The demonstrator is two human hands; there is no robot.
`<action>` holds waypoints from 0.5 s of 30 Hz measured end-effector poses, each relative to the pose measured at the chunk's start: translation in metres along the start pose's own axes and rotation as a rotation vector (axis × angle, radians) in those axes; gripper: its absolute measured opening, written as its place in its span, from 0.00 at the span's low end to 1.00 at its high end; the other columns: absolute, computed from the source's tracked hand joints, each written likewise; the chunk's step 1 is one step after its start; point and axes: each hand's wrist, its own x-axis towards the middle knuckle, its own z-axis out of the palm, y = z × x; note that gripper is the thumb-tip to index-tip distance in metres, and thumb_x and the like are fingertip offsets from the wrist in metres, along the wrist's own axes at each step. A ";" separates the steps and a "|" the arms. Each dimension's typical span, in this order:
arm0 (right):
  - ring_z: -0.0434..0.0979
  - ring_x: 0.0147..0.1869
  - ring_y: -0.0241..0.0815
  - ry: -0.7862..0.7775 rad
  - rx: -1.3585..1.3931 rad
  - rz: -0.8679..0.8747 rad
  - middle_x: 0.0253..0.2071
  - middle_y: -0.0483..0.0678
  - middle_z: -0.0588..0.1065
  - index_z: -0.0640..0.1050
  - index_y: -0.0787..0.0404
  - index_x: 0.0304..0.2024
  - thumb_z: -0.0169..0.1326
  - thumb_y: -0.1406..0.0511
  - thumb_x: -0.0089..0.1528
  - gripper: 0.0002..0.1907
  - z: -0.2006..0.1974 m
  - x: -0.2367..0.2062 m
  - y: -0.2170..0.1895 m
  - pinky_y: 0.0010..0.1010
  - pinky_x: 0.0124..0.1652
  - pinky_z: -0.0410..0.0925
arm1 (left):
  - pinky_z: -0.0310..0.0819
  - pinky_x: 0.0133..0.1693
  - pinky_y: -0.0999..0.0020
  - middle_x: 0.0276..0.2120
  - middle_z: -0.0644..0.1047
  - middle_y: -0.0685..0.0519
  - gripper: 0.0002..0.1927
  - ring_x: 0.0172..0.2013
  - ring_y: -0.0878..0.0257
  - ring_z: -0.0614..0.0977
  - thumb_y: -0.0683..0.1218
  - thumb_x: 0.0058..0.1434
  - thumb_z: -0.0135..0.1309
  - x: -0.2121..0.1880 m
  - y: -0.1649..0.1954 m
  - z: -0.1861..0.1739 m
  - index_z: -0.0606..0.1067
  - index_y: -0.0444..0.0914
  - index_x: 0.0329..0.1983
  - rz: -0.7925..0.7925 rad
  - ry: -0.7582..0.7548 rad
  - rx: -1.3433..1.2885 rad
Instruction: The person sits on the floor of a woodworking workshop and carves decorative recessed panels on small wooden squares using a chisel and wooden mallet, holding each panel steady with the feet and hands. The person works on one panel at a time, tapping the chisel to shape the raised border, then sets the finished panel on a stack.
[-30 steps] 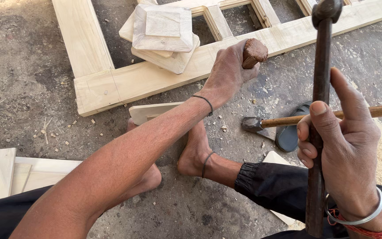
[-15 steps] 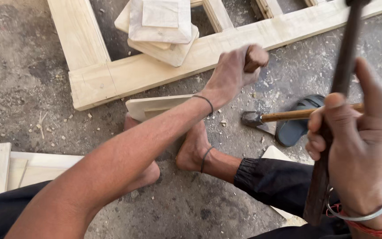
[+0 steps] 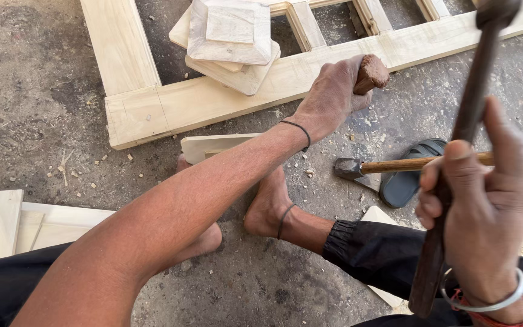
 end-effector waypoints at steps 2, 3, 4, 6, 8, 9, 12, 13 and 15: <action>0.66 0.17 0.32 -0.068 -0.028 0.080 0.23 0.47 0.71 0.62 0.60 0.76 0.45 0.64 0.72 0.29 0.001 0.003 0.004 0.23 0.13 0.60 | 0.83 0.49 0.69 0.40 0.85 0.51 0.19 0.44 0.60 0.88 0.42 0.53 0.66 0.001 0.000 0.003 0.77 0.38 0.48 0.075 -0.010 0.008; 0.66 0.17 0.32 -0.128 -0.060 0.159 0.22 0.48 0.71 0.63 0.59 0.77 0.47 0.64 0.72 0.30 0.001 0.003 0.005 0.24 0.13 0.60 | 0.82 0.51 0.68 0.41 0.85 0.53 0.18 0.44 0.60 0.87 0.41 0.53 0.65 0.001 0.001 0.005 0.77 0.39 0.48 0.113 -0.018 0.008; 0.65 0.17 0.33 -0.185 -0.090 0.234 0.21 0.49 0.71 0.63 0.57 0.77 0.48 0.64 0.71 0.31 0.001 0.003 0.005 0.25 0.13 0.60 | 0.82 0.51 0.69 0.41 0.85 0.51 0.20 0.45 0.60 0.87 0.42 0.53 0.65 0.002 0.001 0.006 0.76 0.38 0.50 0.076 -0.030 0.009; 0.67 0.17 0.31 -0.096 -0.072 0.103 0.24 0.46 0.73 0.61 0.59 0.78 0.46 0.64 0.72 0.30 0.001 0.002 0.002 0.23 0.12 0.61 | 0.82 0.52 0.69 0.42 0.84 0.49 0.24 0.45 0.60 0.87 0.43 0.53 0.66 0.002 0.001 0.005 0.74 0.37 0.54 -0.009 -0.048 0.022; 0.68 0.18 0.29 -0.029 -0.030 0.003 0.25 0.44 0.72 0.60 0.61 0.78 0.45 0.64 0.73 0.30 0.000 0.000 -0.003 0.20 0.14 0.62 | 0.83 0.52 0.69 0.43 0.84 0.49 0.25 0.45 0.60 0.87 0.43 0.53 0.66 0.002 0.000 0.003 0.73 0.36 0.54 -0.036 -0.043 0.012; 0.68 0.19 0.27 0.007 0.005 -0.035 0.25 0.43 0.72 0.59 0.61 0.77 0.45 0.64 0.74 0.30 0.001 0.000 -0.006 0.18 0.15 0.61 | 0.83 0.52 0.70 0.43 0.84 0.49 0.26 0.45 0.60 0.87 0.44 0.53 0.67 0.002 -0.002 0.001 0.73 0.35 0.54 -0.049 -0.041 0.011; 0.68 0.17 0.32 -0.120 -0.135 0.162 0.22 0.46 0.73 0.64 0.58 0.73 0.46 0.64 0.70 0.28 0.003 0.007 -0.010 0.23 0.14 0.62 | 0.84 0.50 0.70 0.45 0.82 0.46 0.28 0.43 0.59 0.86 0.44 0.54 0.68 0.004 -0.004 -0.003 0.71 0.33 0.56 -0.027 -0.036 0.065; 0.68 0.15 0.35 -0.206 -0.222 0.275 0.21 0.48 0.74 0.67 0.56 0.71 0.47 0.65 0.67 0.27 0.003 0.009 -0.009 0.26 0.12 0.62 | 0.85 0.50 0.70 0.42 0.83 0.47 0.24 0.42 0.59 0.87 0.43 0.53 0.67 0.005 -0.005 -0.005 0.72 0.34 0.52 -0.037 -0.033 0.049; 0.68 0.16 0.33 -0.164 -0.177 0.247 0.21 0.48 0.74 0.65 0.56 0.73 0.47 0.64 0.68 0.29 0.001 0.011 -0.005 0.25 0.12 0.61 | 0.85 0.50 0.69 0.36 0.86 0.48 0.17 0.39 0.61 0.89 0.41 0.53 0.66 0.004 -0.007 -0.008 0.75 0.34 0.44 -0.063 -0.030 0.012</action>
